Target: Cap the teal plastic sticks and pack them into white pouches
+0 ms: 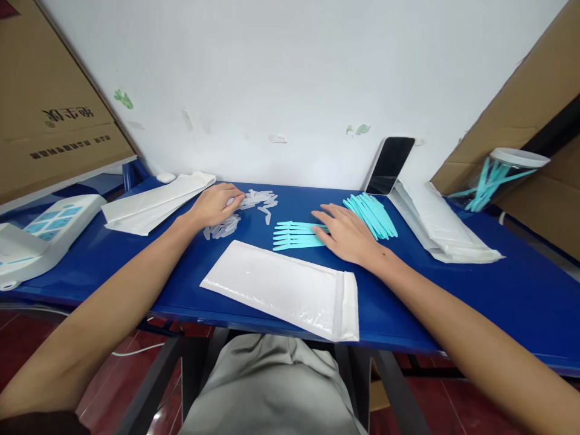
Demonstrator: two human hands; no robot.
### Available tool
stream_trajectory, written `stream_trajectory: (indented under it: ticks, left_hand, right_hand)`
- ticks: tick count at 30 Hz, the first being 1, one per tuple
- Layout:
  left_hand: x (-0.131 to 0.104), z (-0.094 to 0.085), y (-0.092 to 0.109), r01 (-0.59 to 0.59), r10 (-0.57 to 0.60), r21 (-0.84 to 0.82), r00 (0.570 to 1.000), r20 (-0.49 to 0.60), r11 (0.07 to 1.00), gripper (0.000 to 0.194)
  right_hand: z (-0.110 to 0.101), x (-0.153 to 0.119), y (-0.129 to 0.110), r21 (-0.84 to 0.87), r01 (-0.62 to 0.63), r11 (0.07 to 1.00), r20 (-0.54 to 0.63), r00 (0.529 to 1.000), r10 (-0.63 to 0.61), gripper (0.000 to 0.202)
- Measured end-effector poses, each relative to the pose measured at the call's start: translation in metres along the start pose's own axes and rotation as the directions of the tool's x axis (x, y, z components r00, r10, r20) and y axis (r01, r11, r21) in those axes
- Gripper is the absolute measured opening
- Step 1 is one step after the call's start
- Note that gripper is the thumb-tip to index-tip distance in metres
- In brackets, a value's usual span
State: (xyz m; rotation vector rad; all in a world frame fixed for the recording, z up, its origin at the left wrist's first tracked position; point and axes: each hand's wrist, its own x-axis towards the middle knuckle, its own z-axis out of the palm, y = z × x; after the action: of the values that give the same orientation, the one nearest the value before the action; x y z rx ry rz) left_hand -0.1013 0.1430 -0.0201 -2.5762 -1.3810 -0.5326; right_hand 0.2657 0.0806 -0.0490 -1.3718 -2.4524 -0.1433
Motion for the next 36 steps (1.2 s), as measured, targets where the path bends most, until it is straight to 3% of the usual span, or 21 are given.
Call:
stream_trajectory:
  ticks: [5,11,22,36]
  left_hand:
    - [0.0,0.0,-0.002,0.023,-0.022,-0.013,1.0,0.01,1.0,0.051]
    - [0.001,0.0,-0.002,0.002,-0.002,0.009,1.0,0.015,1.0,0.053]
    - [0.003,0.003,-0.003,-0.014,0.014,-0.031,1.0,0.0,0.999,0.054]
    - [0.003,0.004,0.0,-0.023,0.023,-0.003,1.0,0.016,1.0,0.051]
  right_hand:
    - [-0.007,-0.003,0.029,-0.212,-0.23,0.95,0.009,0.972,0.237,0.054]
    - [-0.021,-0.003,0.035,-0.253,-0.325,0.911,0.062,0.935,0.35,0.054]
    - [-0.023,0.0,0.027,-0.368,-0.278,0.887,0.119,0.932,0.342,0.052]
    - [-0.026,0.002,0.021,-0.166,-0.221,0.961,0.214,0.943,0.254,0.051]
